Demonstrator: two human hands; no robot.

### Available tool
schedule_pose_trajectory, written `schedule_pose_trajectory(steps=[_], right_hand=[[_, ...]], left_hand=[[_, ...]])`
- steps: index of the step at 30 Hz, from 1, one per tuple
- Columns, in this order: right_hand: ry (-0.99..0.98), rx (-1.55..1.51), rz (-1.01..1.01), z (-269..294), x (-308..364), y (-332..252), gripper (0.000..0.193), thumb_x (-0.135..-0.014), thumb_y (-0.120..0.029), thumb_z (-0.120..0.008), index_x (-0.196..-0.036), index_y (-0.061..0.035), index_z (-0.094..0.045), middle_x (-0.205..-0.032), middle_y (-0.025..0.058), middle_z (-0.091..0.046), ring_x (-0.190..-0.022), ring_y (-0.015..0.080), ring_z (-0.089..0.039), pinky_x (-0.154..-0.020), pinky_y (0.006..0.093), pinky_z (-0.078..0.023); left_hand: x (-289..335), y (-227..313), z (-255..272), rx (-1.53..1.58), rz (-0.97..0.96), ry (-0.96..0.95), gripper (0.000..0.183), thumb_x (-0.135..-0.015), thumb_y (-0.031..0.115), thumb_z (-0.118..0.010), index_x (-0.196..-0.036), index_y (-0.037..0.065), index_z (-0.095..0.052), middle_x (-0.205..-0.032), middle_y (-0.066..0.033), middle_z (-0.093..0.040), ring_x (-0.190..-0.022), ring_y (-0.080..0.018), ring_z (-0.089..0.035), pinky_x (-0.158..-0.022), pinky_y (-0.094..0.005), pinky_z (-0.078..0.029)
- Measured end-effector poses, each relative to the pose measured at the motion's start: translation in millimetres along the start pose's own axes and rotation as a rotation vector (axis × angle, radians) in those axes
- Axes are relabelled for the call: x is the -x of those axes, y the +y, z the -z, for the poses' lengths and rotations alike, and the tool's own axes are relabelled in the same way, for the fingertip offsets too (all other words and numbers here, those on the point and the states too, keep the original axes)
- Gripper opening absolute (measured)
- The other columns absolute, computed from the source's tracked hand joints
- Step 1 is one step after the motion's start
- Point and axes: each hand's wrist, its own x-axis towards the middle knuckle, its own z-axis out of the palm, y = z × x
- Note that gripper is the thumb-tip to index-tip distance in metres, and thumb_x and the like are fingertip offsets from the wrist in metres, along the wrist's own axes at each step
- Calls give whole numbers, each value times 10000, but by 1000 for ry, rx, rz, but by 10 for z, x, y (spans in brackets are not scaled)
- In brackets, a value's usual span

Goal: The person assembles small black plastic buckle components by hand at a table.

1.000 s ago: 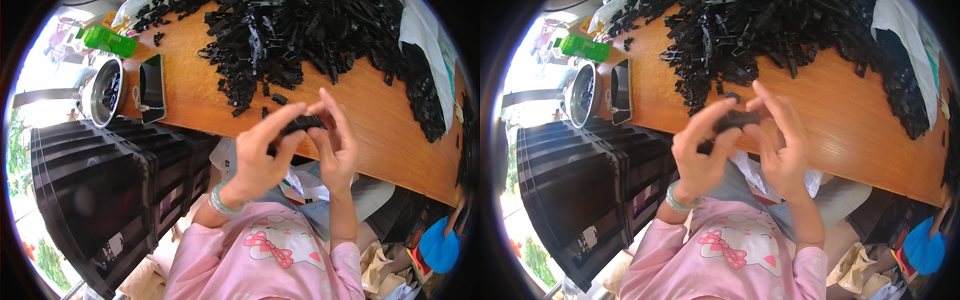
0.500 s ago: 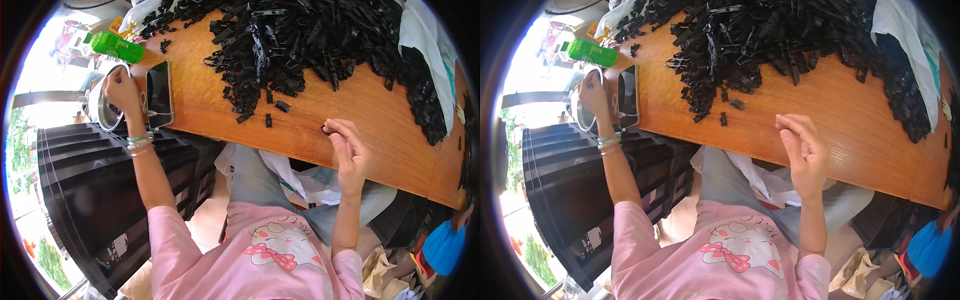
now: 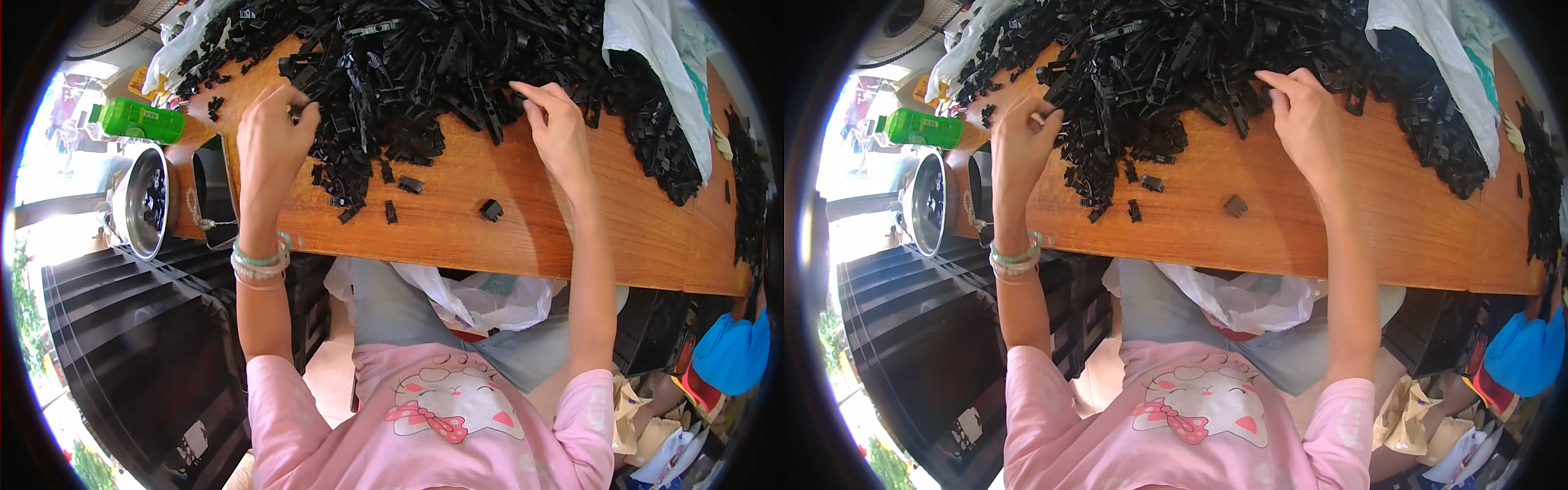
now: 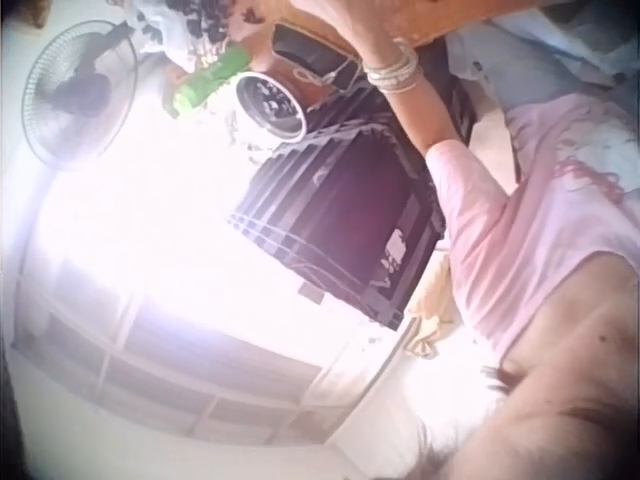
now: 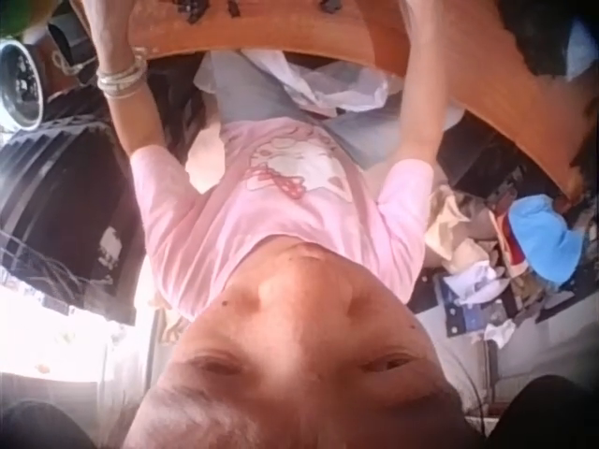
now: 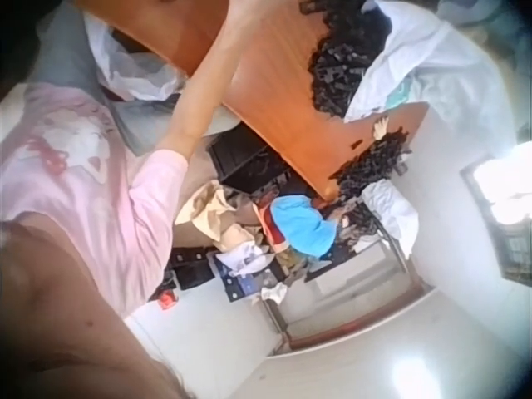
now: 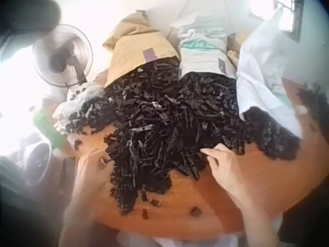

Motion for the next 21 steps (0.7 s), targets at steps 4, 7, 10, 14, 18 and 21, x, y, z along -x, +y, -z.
schedule_pose_trajectory(steps=[4,7,10,14,18,21], right_hand=[[-46,17,-44,-69,-25,-55,133,-845,-19,-597,-966,-45,-646,-888,121,-593,-795,300,-584,-693,374,-465],[44,-20,-117,-111,77,66,136,-823,-45,-644,-951,-15,-608,-894,122,-599,-793,291,-589,-698,381,-466],[113,-19,-140,-70,150,135,189,-798,-62,-681,-952,3,-593,-882,120,-604,-789,284,-589,-703,371,-470],[63,-145,-310,98,288,-240,194,-802,-88,-710,-935,-1,-597,-878,73,-629,-750,151,-592,-684,283,-476],[56,-740,-210,60,537,-879,168,-797,-63,-712,-908,-13,-595,-883,51,-630,-775,113,-598,-708,254,-485],[4,-900,-250,-38,583,-1031,166,-811,-29,-694,-932,4,-586,-878,50,-625,-799,108,-600,-721,242,-496]], left_hand=[[288,18,-14,350,169,133,141,-787,73,-690,-872,-18,-622,-628,-66,-594,-551,-90,-523,-515,-242,-442],[486,348,-143,645,258,220,241,-785,5,-701,-997,-38,-596,-799,-73,-651,-657,-54,-571,-572,-194,-484],[624,555,-273,815,191,224,278,-758,-64,-696,-1010,-45,-579,-847,-77,-651,-675,-70,-591,-614,-191,-508],[694,768,-387,810,173,220,268,-761,-58,-694,-979,-29,-539,-814,-76,-637,-658,-84,-599,-568,-203,-495],[774,994,-510,823,148,211,287,-767,-53,-685,-981,-13,-498,-780,-77,-623,-623,-89,-590,-531,-222,-481],[791,1110,-601,635,0,243,290,-775,-54,-673,-982,0,-476,-738,-72,-604,-606,-87,-586,-521,-222,-469]])
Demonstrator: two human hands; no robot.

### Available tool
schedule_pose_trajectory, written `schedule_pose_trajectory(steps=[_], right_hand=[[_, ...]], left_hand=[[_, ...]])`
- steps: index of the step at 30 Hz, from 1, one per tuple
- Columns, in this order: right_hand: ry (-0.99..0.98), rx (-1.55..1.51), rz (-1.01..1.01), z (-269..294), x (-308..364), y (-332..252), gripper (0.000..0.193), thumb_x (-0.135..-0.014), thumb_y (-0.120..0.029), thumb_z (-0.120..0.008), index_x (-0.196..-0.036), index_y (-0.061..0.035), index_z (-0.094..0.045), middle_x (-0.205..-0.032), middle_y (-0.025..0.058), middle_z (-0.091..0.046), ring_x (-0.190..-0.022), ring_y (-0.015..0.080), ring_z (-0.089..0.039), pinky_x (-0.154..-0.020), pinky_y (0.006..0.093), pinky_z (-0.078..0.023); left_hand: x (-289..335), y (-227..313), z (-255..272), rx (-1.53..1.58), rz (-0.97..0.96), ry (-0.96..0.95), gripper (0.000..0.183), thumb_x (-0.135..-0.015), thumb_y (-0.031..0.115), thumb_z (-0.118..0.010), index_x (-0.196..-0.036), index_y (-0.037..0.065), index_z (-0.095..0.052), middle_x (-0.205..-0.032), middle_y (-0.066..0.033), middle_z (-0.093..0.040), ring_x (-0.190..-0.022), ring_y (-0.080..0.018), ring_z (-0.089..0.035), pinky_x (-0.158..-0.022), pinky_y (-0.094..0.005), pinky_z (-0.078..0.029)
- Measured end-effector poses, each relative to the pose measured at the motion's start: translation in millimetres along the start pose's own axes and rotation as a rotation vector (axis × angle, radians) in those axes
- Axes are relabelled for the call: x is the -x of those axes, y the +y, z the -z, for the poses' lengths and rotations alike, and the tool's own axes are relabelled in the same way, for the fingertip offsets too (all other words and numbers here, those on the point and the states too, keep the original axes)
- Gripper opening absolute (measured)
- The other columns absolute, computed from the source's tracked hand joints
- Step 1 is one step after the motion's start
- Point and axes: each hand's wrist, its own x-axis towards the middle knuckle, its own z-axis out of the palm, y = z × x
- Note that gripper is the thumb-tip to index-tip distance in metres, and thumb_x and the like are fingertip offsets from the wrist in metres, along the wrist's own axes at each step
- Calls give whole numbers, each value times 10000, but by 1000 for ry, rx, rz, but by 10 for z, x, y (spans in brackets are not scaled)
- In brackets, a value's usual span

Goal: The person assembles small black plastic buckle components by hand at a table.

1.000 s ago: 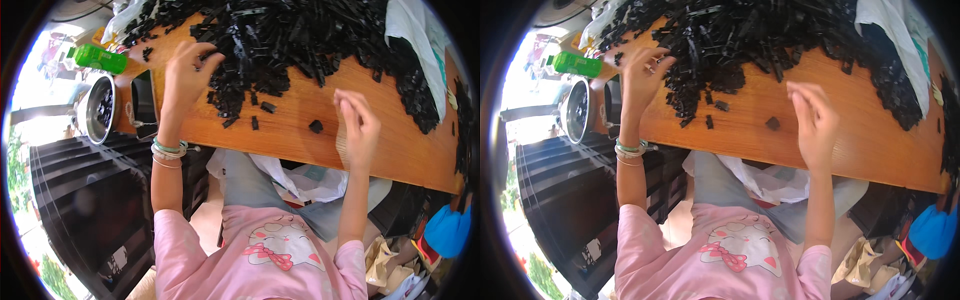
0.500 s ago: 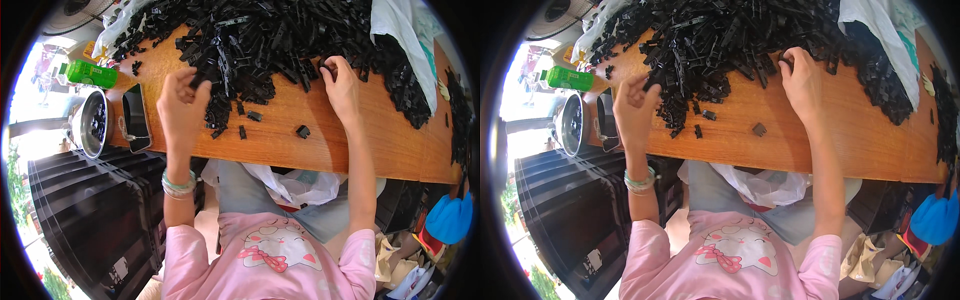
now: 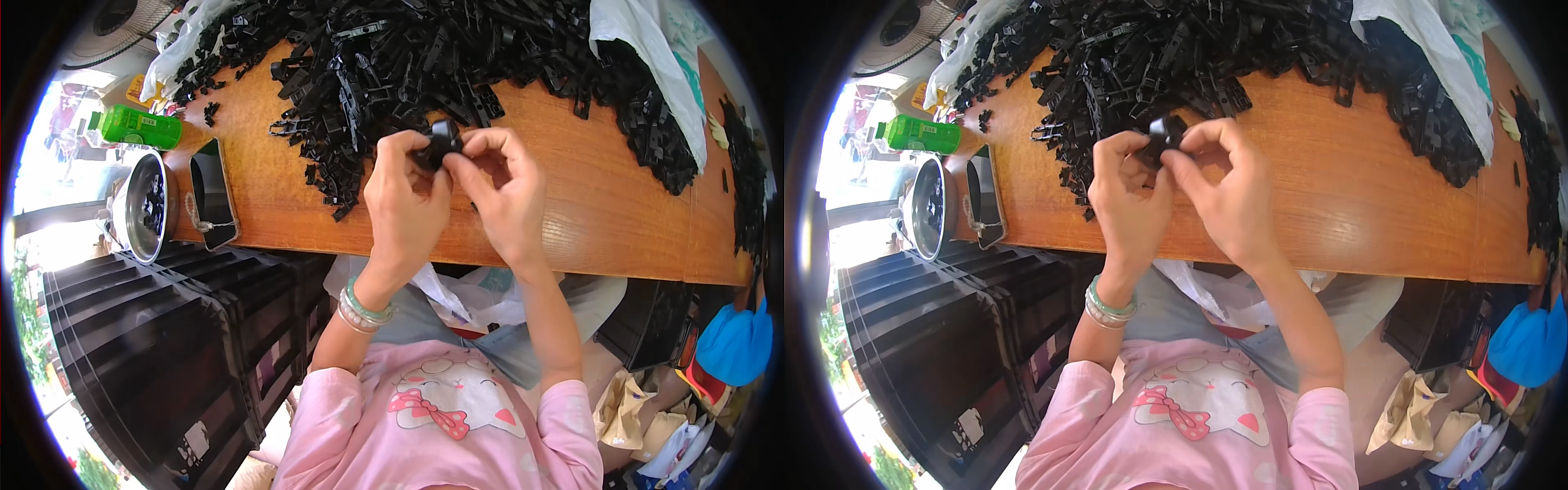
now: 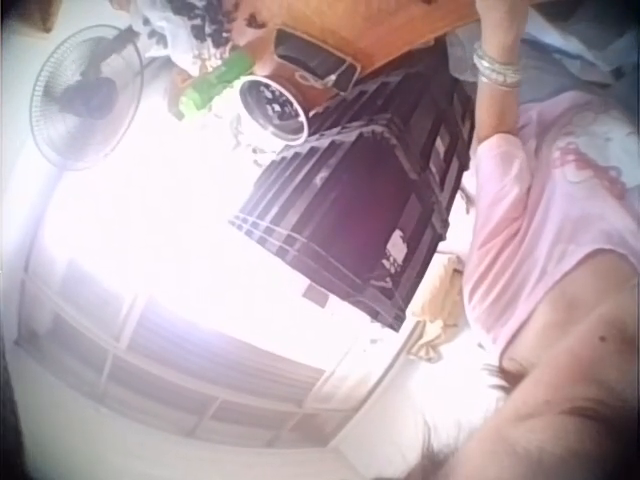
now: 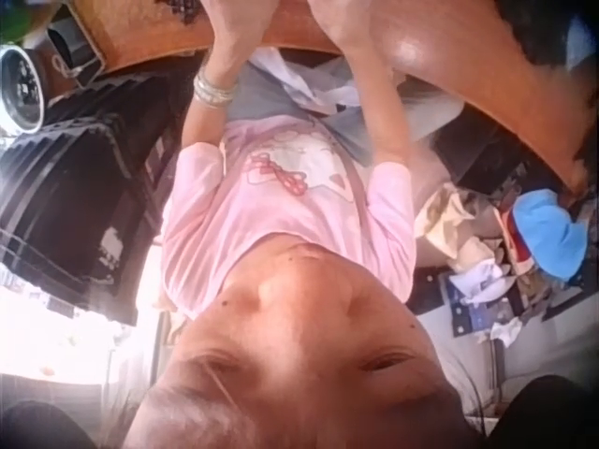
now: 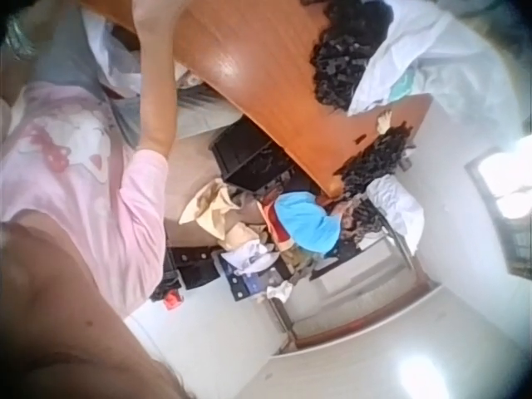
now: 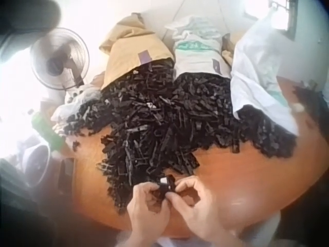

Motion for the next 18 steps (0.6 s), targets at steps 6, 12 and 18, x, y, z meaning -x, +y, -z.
schedule_pose_trajectory(steps=[6,12,18], right_hand=[[232,-57,-136,199,-151,94,270,-873,-34,-626,-1118,71,-579,-967,95,-645,-855,144,-640,-797,260,-514],[296,-14,-194,556,-63,258,236,-849,-28,-661,-1055,57,-581,-919,90,-665,-832,129,-644,-766,234,-515],[233,18,-220,505,33,246,164,-815,-33,-705,-929,-5,-590,-878,38,-648,-801,76,-598,-728,201,-477]], left_hand=[[-140,-157,-104,-36,-65,-121,303,-745,-86,-621,-1015,16,-527,-859,-142,-552,-625,-204,-590,-524,-293,-472],[-109,-245,-96,-483,-559,-343,415,-638,-24,-614,-1041,66,-574,-827,-101,-433,-669,-205,-535,-500,-303,-444],[-97,-182,-64,-619,-640,-259,412,-646,-14,-623,-1050,59,-586,-797,-84,-473,-632,-185,-550,-491,-286,-455]])
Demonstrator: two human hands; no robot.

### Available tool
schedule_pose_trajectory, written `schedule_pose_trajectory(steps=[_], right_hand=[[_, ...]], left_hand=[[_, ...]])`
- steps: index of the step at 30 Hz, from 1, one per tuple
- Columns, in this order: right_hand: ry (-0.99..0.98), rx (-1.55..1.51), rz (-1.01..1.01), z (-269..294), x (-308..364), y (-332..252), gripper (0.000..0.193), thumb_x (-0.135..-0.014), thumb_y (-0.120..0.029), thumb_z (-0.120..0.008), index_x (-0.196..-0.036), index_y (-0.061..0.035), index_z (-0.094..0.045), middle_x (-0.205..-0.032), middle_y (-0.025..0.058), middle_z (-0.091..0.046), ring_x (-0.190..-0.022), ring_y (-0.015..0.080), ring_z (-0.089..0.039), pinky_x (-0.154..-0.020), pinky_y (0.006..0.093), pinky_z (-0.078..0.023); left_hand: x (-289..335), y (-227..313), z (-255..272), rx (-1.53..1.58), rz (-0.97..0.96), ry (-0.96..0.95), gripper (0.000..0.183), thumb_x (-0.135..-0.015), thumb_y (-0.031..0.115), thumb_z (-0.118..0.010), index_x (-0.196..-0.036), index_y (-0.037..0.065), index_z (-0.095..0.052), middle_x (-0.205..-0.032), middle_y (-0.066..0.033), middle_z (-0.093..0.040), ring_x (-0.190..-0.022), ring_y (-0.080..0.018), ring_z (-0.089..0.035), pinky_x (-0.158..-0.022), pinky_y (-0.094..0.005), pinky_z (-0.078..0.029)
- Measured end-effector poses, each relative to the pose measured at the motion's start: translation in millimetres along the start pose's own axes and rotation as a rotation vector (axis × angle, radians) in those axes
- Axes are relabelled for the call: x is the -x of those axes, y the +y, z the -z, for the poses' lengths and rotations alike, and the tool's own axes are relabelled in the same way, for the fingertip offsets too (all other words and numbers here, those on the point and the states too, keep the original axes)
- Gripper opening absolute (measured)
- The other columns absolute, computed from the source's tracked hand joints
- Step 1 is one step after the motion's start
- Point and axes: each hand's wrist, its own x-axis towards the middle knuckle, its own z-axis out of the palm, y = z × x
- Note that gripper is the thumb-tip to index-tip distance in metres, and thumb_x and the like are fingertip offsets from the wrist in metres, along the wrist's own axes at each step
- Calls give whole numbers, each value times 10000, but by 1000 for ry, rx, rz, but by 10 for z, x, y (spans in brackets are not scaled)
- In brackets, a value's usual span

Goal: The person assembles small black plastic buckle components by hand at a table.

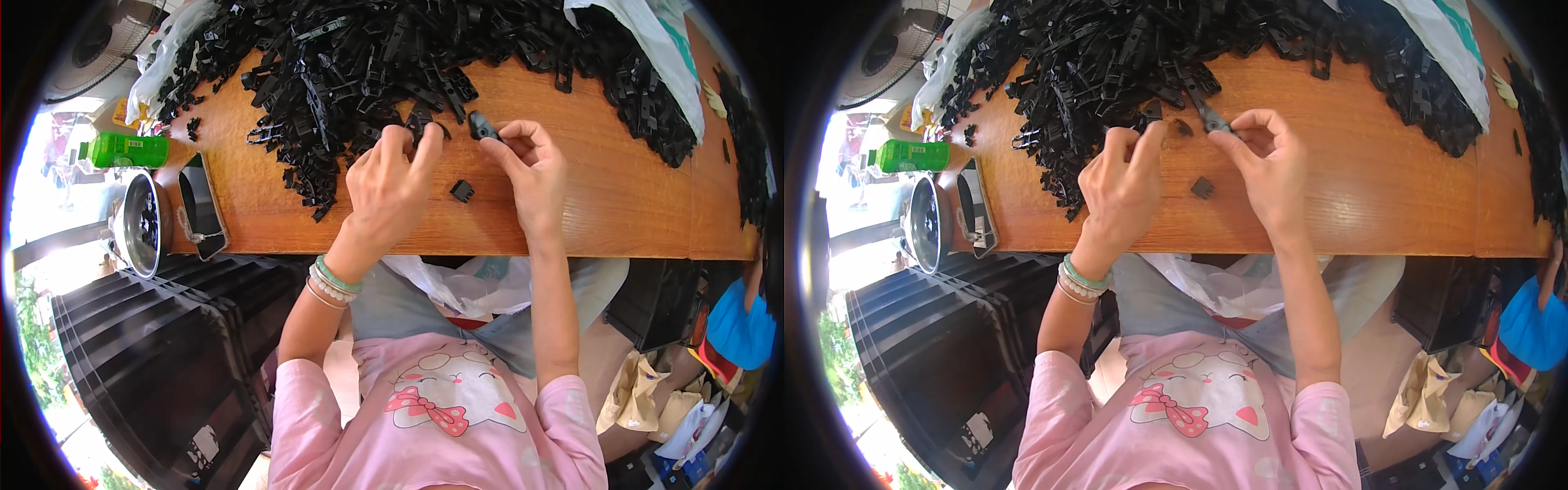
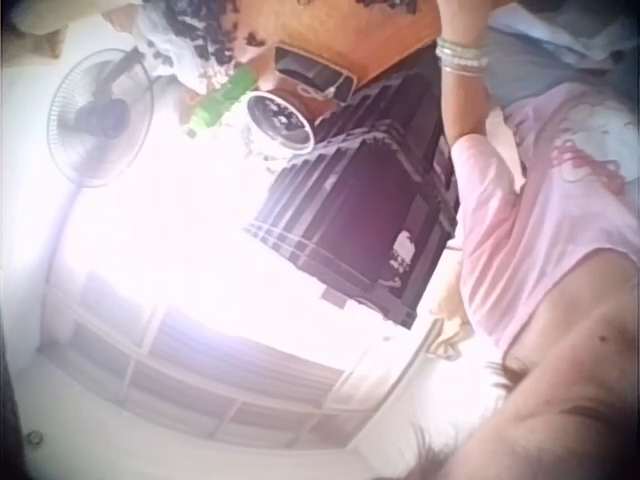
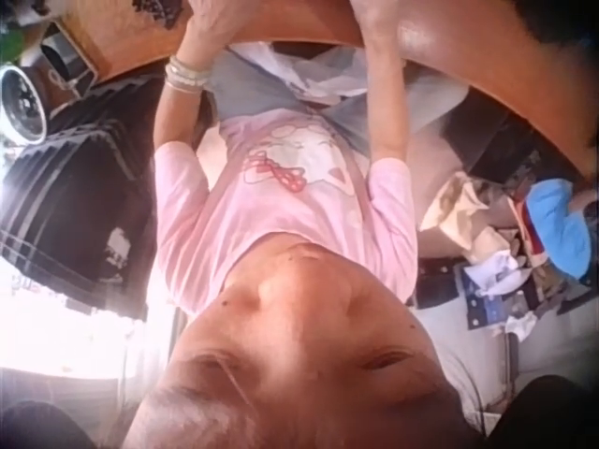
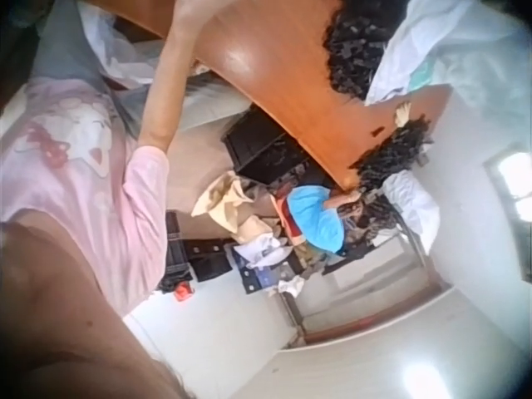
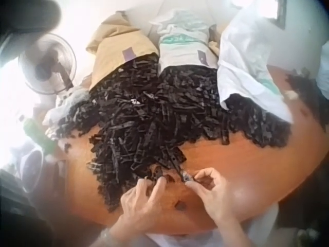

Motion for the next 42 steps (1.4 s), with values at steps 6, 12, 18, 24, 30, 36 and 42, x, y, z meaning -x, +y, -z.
schedule_pose_trajectory(steps=[6,12,18,24,30,36,42], right_hand=[[-40,-294,19,-192,84,-93,133,-813,25,-678,-928,23,-610,-983,51,-636,-872,94,-604,-782,220,-484],[-104,-220,207,-206,235,-208,156,-825,78,-624,-976,43,-634,-1059,84,-619,-943,126,-596,-818,244,-488],[-173,-171,259,-141,314,-272,195,-793,110,-613,-965,32,-662,-1056,94,-626,-986,154,-592,-806,260,-490],[-191,100,436,-123,310,-245,178,-756,107,-644,-910,24,-678,-995,115,-656,-908,206,-619,-765,285,-507],[-154,191,744,-158,309,-188,192,-733,113,-662,-902,25,-676,-981,118,-662,-855,229,-628,-686,293,-522],[-152,279,790,-108,296,-200,188,-728,114,-654,-895,30,-678,-978,121,-658,-841,237,-626,-677,294,-512],[-271,288,849,-85,305,-187,220,-758,92,-635,-965,27,-670,-1024,125,-649,-919,220,-613,-768,302,-497]], left_hand=[[-10,284,67,846,446,100,231,-818,-29,-621,-1043,13,-588,-886,-111,-612,-665,-163,-662,-584,-267,-544],[-27,302,263,1494,920,111,241,-872,42,-631,-1068,-69,-545,-848,-111,-625,-732,-181,-665,-617,-253,-554],[48,152,292,1810,1086,-188,314,-798,-6,-682,-1089,-66,-581,-831,-96,-664,-660,-146,-640,-580,-245,-520],[-13,183,426,1454,948,-217,216,-798,-71,-642,-1011,-95,-615,-790,-113,-678,-662,-144,-661,-593,-245,-549],[-10,205,479,1488,943,-191,219,-824,-72,-619,-1037,-121,-602,-809,-117,-678,-693,-153,-676,-617,-252,-565],[7,228,529,1452,898,-200,215,-844,-61,-608,-1049,-124,-593,-814,-118,-677,-710,-156,-678,-634,-254,-571],[60,310,508,1444,888,-164,289,-869,-15,-610,-1140,-100,-553,-842,-118,-676,-736,-150,-676,-659,-264,-560]])
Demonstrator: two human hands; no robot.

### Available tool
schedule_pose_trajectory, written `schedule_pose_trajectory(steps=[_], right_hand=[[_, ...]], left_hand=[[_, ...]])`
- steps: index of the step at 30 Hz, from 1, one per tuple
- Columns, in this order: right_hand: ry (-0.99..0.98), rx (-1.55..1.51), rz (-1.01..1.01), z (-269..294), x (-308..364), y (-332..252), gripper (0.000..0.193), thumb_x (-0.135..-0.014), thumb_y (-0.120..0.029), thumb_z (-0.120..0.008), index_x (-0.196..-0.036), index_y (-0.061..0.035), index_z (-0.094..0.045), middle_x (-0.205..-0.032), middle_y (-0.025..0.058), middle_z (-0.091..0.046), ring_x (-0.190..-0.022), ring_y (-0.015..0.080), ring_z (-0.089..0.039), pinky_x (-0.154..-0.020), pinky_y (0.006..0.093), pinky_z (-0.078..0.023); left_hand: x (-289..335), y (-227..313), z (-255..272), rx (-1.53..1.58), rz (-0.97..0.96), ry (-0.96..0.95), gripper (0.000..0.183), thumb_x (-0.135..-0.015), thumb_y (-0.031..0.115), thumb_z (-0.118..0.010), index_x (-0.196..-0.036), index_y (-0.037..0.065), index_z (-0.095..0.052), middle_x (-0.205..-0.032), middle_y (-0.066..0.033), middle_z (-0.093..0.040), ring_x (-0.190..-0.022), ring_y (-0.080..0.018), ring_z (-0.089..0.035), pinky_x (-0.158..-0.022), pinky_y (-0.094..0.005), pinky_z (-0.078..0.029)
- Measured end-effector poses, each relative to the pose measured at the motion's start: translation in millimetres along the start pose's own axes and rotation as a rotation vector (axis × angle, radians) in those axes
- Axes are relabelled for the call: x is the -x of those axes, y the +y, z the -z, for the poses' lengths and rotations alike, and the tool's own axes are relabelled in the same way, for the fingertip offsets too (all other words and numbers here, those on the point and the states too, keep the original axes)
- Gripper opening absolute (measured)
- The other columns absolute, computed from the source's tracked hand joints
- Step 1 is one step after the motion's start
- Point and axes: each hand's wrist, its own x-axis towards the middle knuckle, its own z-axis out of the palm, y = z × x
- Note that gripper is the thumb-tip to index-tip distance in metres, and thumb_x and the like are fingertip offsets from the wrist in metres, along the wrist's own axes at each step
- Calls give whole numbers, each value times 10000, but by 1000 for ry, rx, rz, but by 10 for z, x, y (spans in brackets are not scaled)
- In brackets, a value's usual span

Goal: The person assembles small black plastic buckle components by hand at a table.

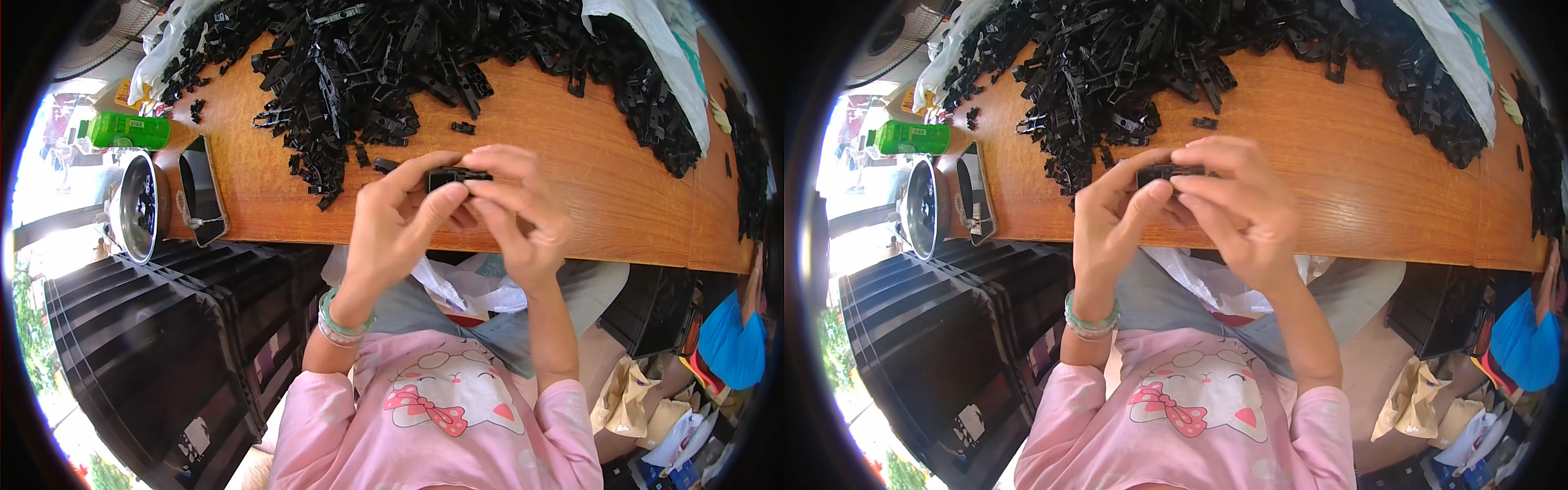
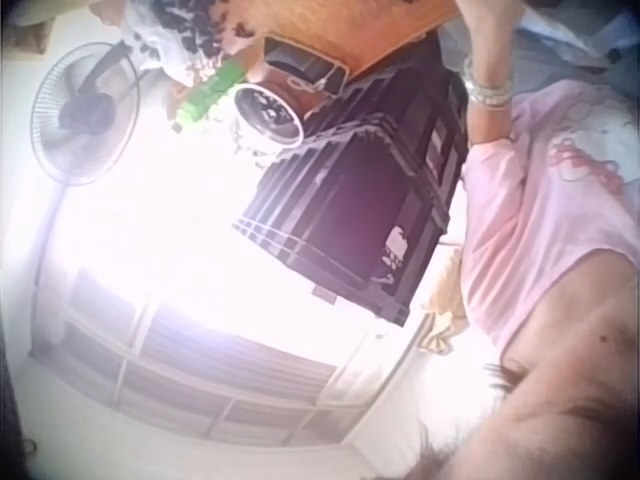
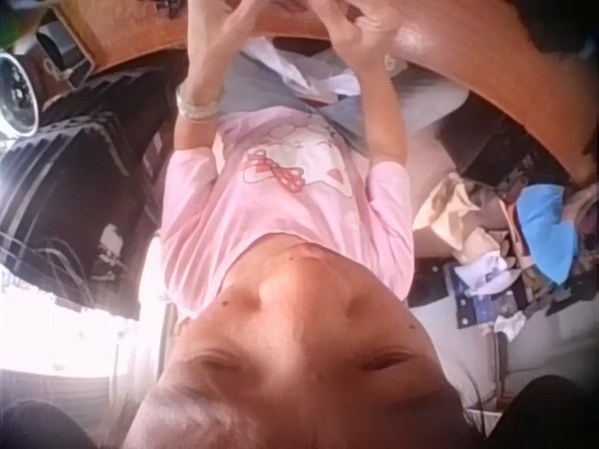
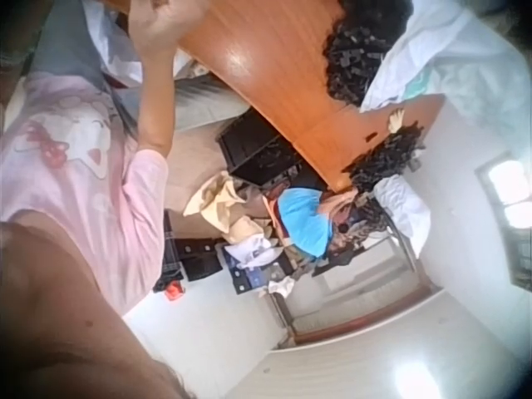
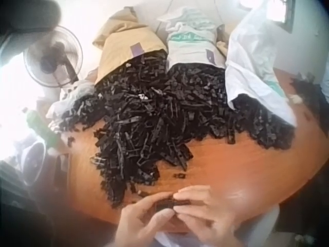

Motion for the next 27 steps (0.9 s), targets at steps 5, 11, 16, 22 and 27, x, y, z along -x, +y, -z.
schedule_pose_trajectory(steps=[5,11,16,22,27], right_hand=[[32,-352,-562,-19,61,-223,319,-839,28,-598,-1158,8,-609,-1078,109,-614,-952,192,-598,-815,279,-467],[-89,-215,-500,-59,-82,-245,253,-842,4,-612,-1091,-16,-650,-969,95,-612,-898,195,-600,-788,283,-473],[30,293,-286,58,-404,697,159,-835,-33,-635,-988,-7,-673,-970,114,-620,-857,254,-599,-760,321,-479],[-158,484,-302,40,-455,970,127,-812,-24,-644,-936,-9,-663,-946,103,-622,-869,284,-575,-775,356,-460],[-122,501,-365,102,-335,919,128,-817,-34,-650,-935,8,-623,-921,94,-618,-843,242,-584,-750,329,-461]], left_hand=[[113,-129,-75,-299,-365,84,384,-852,-31,-625,-1222,-24,-522,-1022,-132,-642,-737,-128,-668,-646,-262,-541],[203,-182,13,65,-245,189,285,-878,-20,-557,-1162,-30,-532,-889,-107,-629,-597,-159,-630,-533,-248,-503],[-19,-158,951,424,-93,461,352,-962,311,-518,-700,83,-469,-663,-95,-573,-417,-139,-458,-386,-245,-358],[-569,106,1515,-334,-149,495,118,-856,77,-633,-860,-40,-625,-670,-83,-596,-533,-141,-586,-463,-243,-446],[-864,228,1675,-996,-157,375,218,-844,119,-659,-1031,8,-671,-692,-68,-631,-557,-151,-598,-515,-273,-462]])
